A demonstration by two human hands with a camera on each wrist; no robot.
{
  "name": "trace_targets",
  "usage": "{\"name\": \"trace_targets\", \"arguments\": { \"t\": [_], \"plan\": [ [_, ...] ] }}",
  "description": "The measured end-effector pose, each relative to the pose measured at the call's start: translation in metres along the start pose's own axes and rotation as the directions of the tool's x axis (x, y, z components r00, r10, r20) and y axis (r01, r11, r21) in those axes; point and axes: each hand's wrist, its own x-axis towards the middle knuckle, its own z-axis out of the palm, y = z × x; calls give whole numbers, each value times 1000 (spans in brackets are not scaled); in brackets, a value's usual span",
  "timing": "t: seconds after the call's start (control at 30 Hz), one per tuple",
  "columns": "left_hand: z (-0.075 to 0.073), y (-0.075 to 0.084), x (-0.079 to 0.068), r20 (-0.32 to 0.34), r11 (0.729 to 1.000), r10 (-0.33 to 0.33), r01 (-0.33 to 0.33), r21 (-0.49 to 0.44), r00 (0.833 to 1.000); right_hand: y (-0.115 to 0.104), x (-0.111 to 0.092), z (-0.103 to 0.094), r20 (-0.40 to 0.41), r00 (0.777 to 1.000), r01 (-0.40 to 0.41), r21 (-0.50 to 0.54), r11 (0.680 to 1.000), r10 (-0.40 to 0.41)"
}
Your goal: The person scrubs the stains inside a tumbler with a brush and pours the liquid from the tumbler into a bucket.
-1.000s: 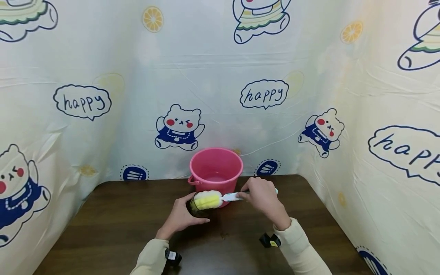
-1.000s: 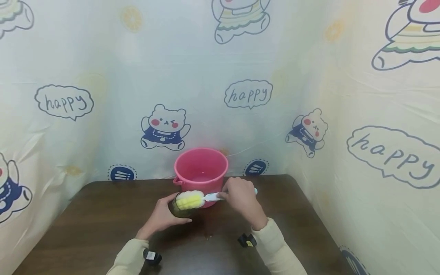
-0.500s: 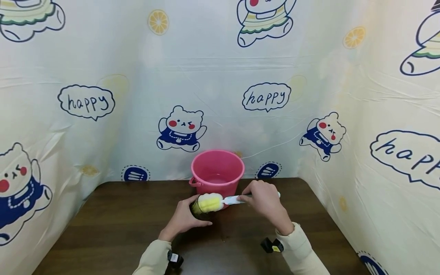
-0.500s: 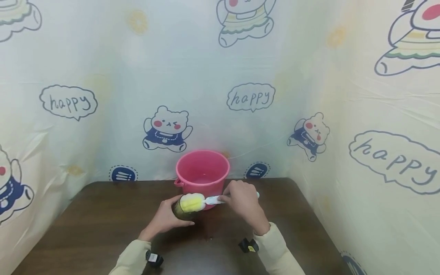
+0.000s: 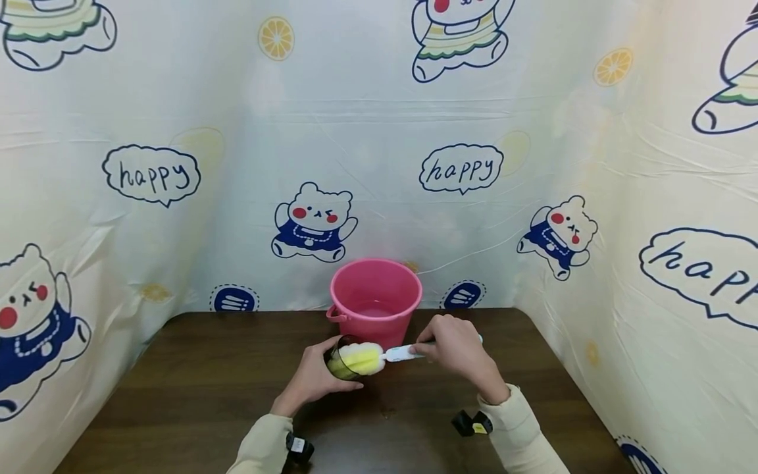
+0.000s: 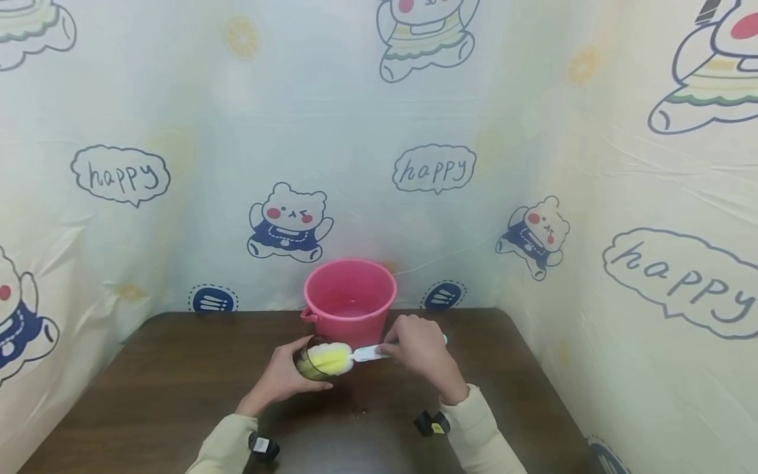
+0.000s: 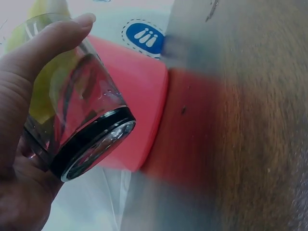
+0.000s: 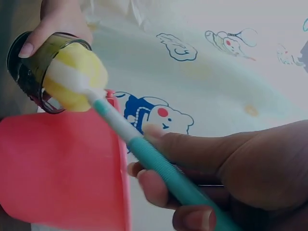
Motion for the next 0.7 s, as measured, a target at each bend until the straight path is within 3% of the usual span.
{"name": "trace_targets", "arguments": {
  "t": [0.13, 0.23, 0.4, 0.57, 0.7],
  "plan": [
    [0, 1, 0, 9, 1000, -15, 15, 10, 1000, 2, 3, 4, -42, 998, -43, 26, 999, 44],
    [0, 1, -1, 20, 999, -34, 33, 30, 999, 3, 4, 8, -65, 995, -75, -16, 997, 74],
    [0, 0, 0, 22, 999, -23, 22, 46, 999, 4, 2, 7, -44, 998, -44, -85, 995, 40],
    [0, -1, 1, 30, 1000, 12, -12, 24, 999, 7, 1, 5, -5, 1000, 13, -27, 1000, -13],
    [0, -1, 1, 48, 1000, 7, -9, 28, 999, 9, 3, 9, -38, 999, -35, 17, 999, 35]
  ]
}}
